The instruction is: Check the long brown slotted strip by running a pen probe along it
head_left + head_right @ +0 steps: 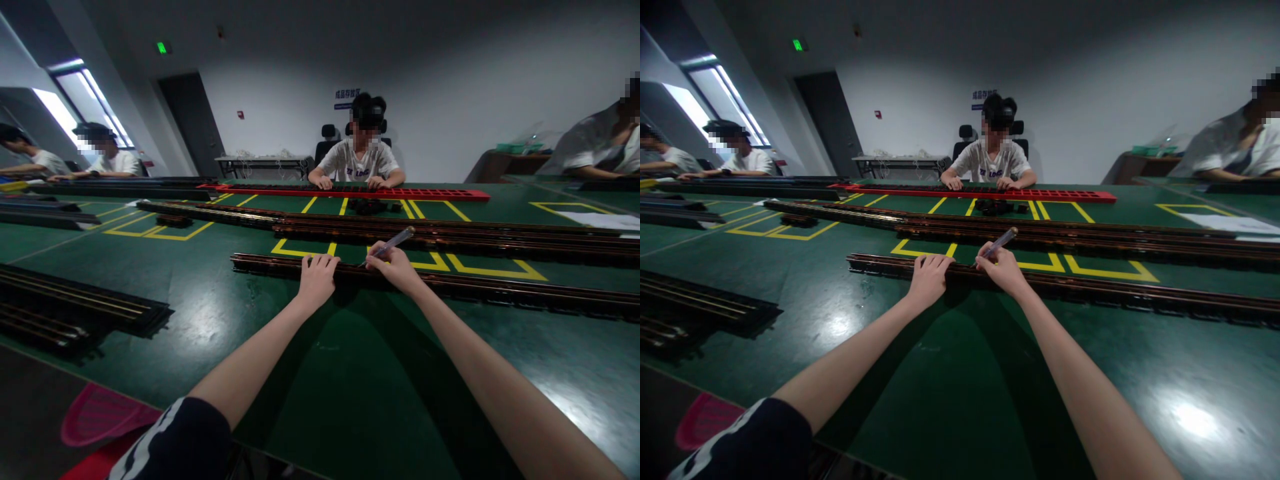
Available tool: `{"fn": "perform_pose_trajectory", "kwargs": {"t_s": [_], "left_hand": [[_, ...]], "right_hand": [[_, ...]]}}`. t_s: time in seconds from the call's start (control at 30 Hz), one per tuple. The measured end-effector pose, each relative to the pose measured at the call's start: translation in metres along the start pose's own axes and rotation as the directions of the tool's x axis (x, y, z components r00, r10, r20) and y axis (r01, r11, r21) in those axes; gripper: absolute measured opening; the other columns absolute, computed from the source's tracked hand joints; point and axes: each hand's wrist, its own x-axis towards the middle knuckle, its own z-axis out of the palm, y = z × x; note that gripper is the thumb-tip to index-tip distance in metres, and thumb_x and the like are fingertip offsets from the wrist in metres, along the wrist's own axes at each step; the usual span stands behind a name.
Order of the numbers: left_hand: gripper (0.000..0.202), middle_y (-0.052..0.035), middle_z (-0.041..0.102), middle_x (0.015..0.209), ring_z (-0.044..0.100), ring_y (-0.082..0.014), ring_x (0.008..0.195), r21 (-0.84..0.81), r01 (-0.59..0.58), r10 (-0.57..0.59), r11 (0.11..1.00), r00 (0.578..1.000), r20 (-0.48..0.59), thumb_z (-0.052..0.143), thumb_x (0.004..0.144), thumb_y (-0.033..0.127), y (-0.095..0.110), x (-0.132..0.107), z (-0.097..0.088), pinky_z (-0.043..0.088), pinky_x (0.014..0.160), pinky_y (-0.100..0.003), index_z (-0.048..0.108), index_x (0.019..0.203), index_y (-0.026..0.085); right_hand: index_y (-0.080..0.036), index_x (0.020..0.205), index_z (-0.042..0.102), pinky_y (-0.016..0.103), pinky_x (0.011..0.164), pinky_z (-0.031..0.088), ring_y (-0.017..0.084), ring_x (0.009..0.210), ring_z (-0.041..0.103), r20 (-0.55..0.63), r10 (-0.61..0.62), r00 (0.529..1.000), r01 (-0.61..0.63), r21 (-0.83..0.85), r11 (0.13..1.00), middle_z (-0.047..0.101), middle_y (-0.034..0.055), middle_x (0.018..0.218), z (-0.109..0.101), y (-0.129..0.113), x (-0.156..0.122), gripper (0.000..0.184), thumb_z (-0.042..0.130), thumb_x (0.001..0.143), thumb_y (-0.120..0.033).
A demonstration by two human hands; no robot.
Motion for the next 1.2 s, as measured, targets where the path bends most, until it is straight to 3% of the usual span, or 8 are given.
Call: {"fn": "perform_pose_trajectory", "kwargs": {"t_s": [0.6,0.93,1.2], "left_hand": [[0.044,-0.0054,0.064,0.118,0.053,-0.0221,0.114,-0.074,0.003,0.000,0.997,0.999,0.036,0.043,0.078,0.006,-0.0033,0.0016,-0.0016,0.035,0.101,-0.042,0.059,0.115,0.023],[0.037,-0.0062,0.064,0.121,0.052,-0.0227,0.116,-0.137,-0.007,0.012,0.991,0.999,0.040,0.045,0.084,0.020,-0.0016,0.0009,-0.0067,0.031,0.106,-0.045,0.058,0.120,0.021],[0.041,-0.0077,0.062,0.125,0.052,-0.0251,0.117,-0.083,-0.032,0.037,0.996,0.998,0.054,0.045,0.088,0.037,-0.0016,0.0016,-0.0026,0.031,0.105,-0.047,0.054,0.125,0.023]], "right_hand": [[-0.021,0.069,0.053,0.032,0.068,0.047,0.018,0.064,0.062,0.007,-0.042,0.999,0.043,-0.041,0.998,0.064,0.0003,0.062,-0.0005,0.0023,-0.0027,0.008,0.055,0.075,-0.025],[-0.021,0.071,0.053,0.033,0.070,0.046,0.018,0.067,0.062,0.023,-0.042,0.999,0.044,-0.061,0.997,0.064,0.0010,0.065,-0.0002,0.0062,-0.0022,0.008,0.054,0.077,-0.027],[-0.021,0.073,0.053,0.033,0.069,0.048,0.019,0.066,0.063,0.022,-0.026,0.999,0.027,-0.018,0.999,0.064,0.0021,0.066,-0.0007,0.0088,-0.0021,0.010,0.055,0.076,-0.029]]}}
